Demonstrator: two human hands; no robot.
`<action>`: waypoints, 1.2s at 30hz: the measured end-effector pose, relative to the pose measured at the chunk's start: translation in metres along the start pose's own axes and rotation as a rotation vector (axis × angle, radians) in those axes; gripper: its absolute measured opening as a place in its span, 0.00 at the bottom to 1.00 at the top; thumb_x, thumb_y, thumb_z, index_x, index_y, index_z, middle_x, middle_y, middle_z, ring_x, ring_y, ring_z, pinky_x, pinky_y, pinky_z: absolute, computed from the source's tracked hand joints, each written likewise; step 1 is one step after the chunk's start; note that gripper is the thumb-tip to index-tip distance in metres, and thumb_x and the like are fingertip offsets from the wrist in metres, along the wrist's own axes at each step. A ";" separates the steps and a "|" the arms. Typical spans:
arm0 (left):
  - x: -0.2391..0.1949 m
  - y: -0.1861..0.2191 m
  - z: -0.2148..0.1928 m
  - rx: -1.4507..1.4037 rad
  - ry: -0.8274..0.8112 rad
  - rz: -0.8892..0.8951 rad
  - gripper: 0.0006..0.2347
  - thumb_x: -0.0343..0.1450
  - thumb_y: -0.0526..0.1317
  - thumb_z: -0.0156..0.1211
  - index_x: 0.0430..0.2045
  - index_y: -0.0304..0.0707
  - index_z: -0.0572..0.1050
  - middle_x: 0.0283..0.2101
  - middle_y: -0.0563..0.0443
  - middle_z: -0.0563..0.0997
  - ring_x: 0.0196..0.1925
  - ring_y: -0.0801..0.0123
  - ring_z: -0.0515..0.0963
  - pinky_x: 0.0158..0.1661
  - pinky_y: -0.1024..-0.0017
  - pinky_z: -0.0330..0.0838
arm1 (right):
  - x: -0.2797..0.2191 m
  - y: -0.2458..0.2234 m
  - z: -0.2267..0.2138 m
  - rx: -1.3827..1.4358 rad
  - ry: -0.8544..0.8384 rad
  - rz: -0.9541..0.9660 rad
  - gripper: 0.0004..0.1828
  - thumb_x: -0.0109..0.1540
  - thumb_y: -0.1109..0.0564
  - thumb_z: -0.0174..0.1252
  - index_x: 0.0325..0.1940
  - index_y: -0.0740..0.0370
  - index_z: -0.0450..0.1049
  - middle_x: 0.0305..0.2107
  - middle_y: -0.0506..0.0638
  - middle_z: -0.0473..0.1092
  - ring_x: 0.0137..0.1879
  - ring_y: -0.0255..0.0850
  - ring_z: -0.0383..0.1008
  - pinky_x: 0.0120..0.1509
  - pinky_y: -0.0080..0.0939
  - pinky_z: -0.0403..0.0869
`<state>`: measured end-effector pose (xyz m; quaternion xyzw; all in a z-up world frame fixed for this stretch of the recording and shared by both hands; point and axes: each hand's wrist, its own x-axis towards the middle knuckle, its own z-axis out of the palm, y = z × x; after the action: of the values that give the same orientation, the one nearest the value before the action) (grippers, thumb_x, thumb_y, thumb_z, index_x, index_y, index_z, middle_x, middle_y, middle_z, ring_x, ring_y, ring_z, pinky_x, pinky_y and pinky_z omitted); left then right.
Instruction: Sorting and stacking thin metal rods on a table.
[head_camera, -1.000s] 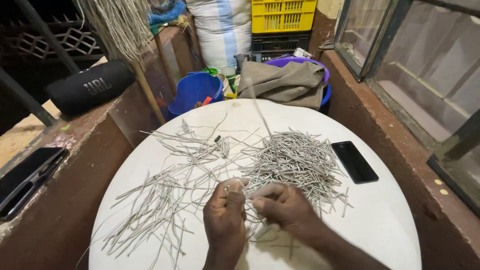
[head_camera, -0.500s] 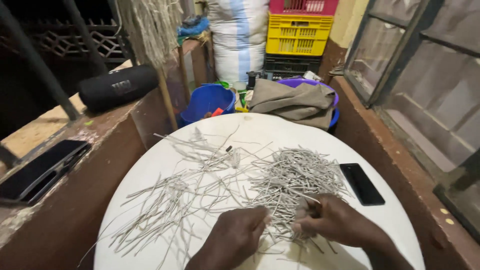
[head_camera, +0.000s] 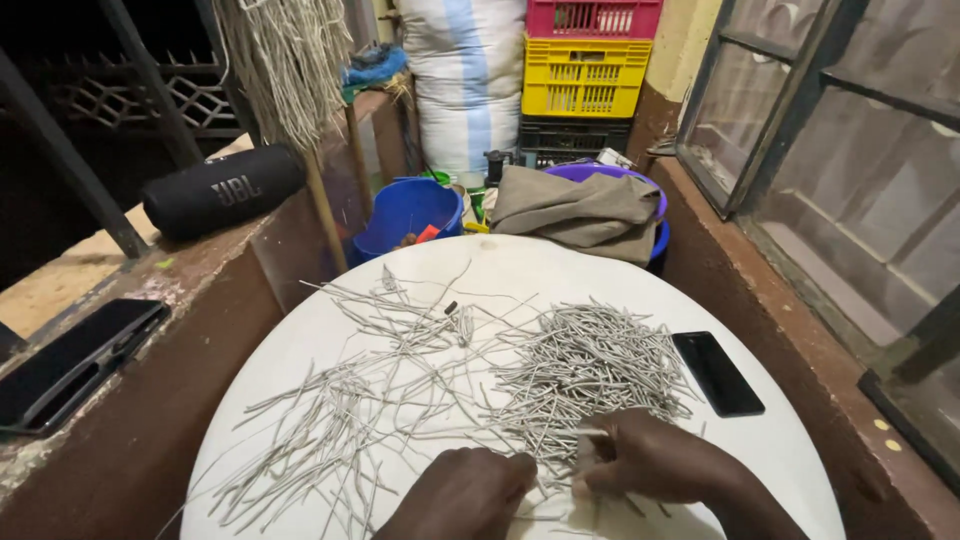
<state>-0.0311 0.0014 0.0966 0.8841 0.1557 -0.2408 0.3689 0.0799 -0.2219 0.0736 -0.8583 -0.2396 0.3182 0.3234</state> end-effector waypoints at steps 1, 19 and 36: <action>0.021 -0.018 0.012 0.233 0.078 0.300 0.12 0.72 0.50 0.48 0.30 0.42 0.72 0.38 0.38 0.81 0.40 0.47 0.80 0.38 0.54 0.67 | 0.000 0.007 0.000 0.024 -0.006 -0.033 0.09 0.63 0.61 0.73 0.31 0.57 0.78 0.23 0.46 0.79 0.26 0.32 0.75 0.29 0.34 0.70; 0.071 -0.048 0.042 0.527 0.226 0.588 0.11 0.74 0.49 0.49 0.38 0.47 0.76 0.38 0.36 0.83 0.40 0.36 0.82 0.35 0.44 0.71 | 0.012 0.004 0.003 -0.086 0.161 0.069 0.08 0.57 0.55 0.73 0.35 0.49 0.79 0.24 0.40 0.76 0.32 0.30 0.71 0.38 0.35 0.68; 0.042 -0.042 0.025 0.546 0.405 0.596 0.08 0.69 0.46 0.57 0.37 0.49 0.74 0.35 0.40 0.84 0.39 0.34 0.82 0.33 0.44 0.71 | 0.015 0.013 0.013 0.261 0.193 -0.172 0.16 0.59 0.64 0.81 0.29 0.58 0.76 0.20 0.45 0.65 0.26 0.35 0.61 0.31 0.38 0.60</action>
<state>-0.0225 0.0160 0.0340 0.9845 -0.1060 0.0214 0.1377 0.0834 -0.2161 0.0505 -0.8121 -0.2366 0.2341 0.4793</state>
